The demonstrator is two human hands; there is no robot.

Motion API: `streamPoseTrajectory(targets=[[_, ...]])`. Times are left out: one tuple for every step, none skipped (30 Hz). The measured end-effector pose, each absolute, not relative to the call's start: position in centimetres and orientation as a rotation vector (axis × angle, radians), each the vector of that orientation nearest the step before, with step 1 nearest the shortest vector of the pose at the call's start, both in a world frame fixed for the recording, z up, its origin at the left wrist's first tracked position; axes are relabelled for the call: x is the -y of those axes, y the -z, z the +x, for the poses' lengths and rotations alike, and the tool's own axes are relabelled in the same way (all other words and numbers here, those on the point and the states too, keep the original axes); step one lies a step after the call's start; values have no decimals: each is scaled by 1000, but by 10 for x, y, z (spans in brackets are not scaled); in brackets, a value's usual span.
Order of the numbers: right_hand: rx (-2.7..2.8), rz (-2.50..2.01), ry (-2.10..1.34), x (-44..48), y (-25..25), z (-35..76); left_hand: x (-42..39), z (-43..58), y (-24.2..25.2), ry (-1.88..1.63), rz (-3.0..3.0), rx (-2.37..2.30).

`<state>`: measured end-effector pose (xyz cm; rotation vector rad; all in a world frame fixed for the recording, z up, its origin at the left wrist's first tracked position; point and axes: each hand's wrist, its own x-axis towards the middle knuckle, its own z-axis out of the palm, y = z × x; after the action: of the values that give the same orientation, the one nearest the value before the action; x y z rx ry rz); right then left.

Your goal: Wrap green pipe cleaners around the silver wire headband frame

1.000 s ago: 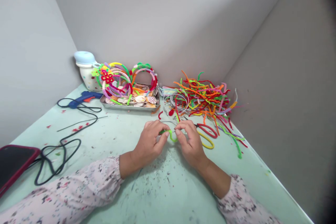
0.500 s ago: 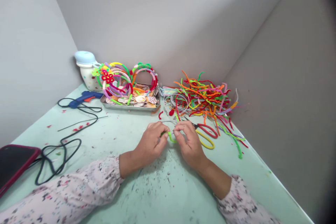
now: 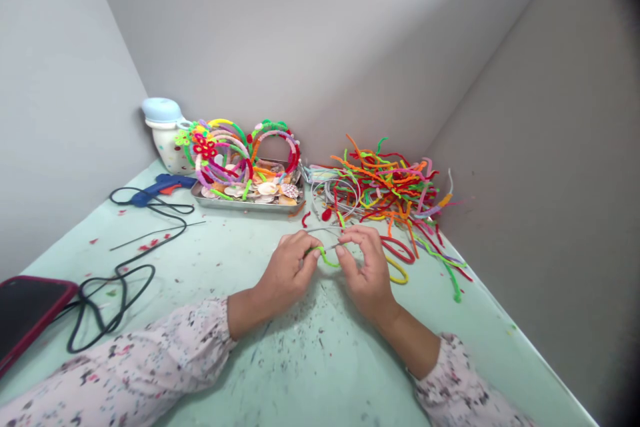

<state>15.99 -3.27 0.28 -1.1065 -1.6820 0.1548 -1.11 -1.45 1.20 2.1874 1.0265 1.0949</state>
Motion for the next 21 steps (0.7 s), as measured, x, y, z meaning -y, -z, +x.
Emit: streamPoseTrajectory(targets=[[1646, -1103, -119, 33, -3, 160, 14, -11, -12, -1117, 2163, -1044], [1624, -1098, -93, 34, -3, 161, 14, -12, -12, -1141, 2133, -1060], [1625, -1093, -85, 34, -3, 161, 13, -12, -12, -1166, 2099, -1075], [1650, -1091, -91, 34, -3, 161, 12, -13, -12, -1189, 2064, -1086], [1696, -1093, -108, 34, -3, 160, 11, -13, -12, -1209, 2033, -1093], [1752, -1096, -128, 33, -4, 160, 11, -14, -12, -1228, 2008, -1096], [1810, -1101, -145, 33, -5, 159, 10, -14, -12, -1244, 1989, -1097], [1858, -1105, -153, 33, -5, 158, 10, -14, -12, -1256, 1976, -1096], [1893, -1108, -155, 33, -6, 157, 10, -14, -12, -1268, 1964, -1098], [1915, -1109, -151, 33, -7, 157, 10, -14, -12, -1281, 1954, -1102], [1929, -1109, -144, 33, -7, 156, 10, -14, -12, -1291, 1945, -1108], [1933, -1108, -134, 33, -7, 156, 10, -14, -12, -1299, 1939, -1114], [1931, -1108, -119, 33, -7, 156, 10, -13, -12, -1304, 1936, -1120], [1927, -1107, -102, 33, -7, 156, 10, -13, -12, -1310, 1935, -1124], [1925, -1106, -85, 34, -6, 156, 10, -13, -13, -1314, 1937, -1126], [1925, -1103, -69, 34, -5, 156, 10, -13, -13, -1318, 1939, -1127], [1927, -1101, -56, 34, -4, 156, 10, -14, -12, -1325, 1937, -1132], [1930, -1097, -46, 34, -4, 156, 10, -14, -12, -1335, 1930, -1142], [1933, -1093, -39, 35, -3, 156, 9, -14, -12, -1347, 1921, -1154], [1934, -1087, -32, 35, -3, 156, 9, -14, -12, -1359, 1909, -1166], [1929, -1077, -20, 35, -3, 157, 8, -14, -12, -1371, 1897, -1178]])
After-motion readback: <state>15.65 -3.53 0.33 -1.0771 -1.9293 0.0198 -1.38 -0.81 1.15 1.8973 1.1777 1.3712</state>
